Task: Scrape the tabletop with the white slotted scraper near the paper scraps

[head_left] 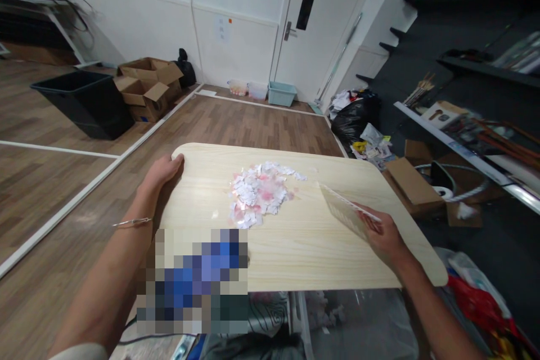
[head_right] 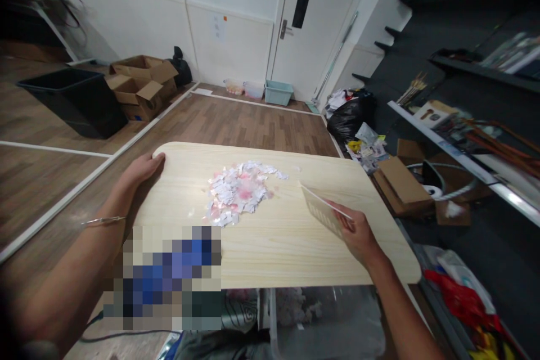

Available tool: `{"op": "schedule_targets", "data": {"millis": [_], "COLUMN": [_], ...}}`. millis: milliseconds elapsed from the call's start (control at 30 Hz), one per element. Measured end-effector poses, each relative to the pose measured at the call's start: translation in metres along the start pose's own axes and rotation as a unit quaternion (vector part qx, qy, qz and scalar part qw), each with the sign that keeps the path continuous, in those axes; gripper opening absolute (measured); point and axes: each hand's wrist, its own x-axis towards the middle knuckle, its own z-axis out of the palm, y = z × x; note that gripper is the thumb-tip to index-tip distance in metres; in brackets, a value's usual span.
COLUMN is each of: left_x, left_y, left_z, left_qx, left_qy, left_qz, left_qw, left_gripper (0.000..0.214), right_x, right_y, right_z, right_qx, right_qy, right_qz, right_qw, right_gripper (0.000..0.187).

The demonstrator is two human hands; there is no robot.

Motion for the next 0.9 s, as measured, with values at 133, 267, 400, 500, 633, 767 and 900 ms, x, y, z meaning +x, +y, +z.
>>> {"op": "schedule_targets", "data": {"millis": [133, 267, 400, 500, 633, 767, 900], "left_x": [0.001, 0.004, 0.007, 0.006, 0.002, 0.003, 0.009], "left_y": [-0.002, -0.005, -0.008, -0.007, -0.003, -0.004, -0.010], "left_z": [0.000, 0.001, 0.004, 0.004, 0.001, 0.000, 0.005], "left_qx": [-0.014, -0.027, -0.025, -0.027, -0.020, -0.029, -0.032], "left_qy": [0.006, 0.013, 0.013, 0.020, 0.013, 0.015, 0.023], "left_qz": [-0.001, -0.014, -0.009, -0.001, -0.007, 0.003, 0.001], "left_qw": [1.000, 0.999, 1.000, 0.999, 1.000, 0.999, 0.999], "left_gripper": [0.077, 0.082, 0.080, 0.079, 0.081, 0.079, 0.078], "right_x": [-0.025, -0.046, -0.039, -0.011, 0.032, 0.057, 0.056], "right_y": [-0.006, 0.006, 0.015, 0.007, -0.005, -0.005, -0.002], "right_z": [-0.021, -0.036, -0.039, -0.030, -0.008, 0.006, 0.003], "right_qx": [-0.033, 0.006, 0.038, 0.024, 0.030, 0.030, 0.024], "right_qy": [-0.091, -0.041, 0.111, 0.116, 0.093, 0.027, -0.034], "right_qz": [-0.026, 0.003, 0.045, 0.036, 0.017, 0.034, 0.020], "right_qw": [0.995, 0.999, 0.992, 0.992, 0.995, 0.999, 0.999], "right_gripper": [0.033, 0.030, 0.027, 0.029, 0.021, 0.021, 0.020]}}
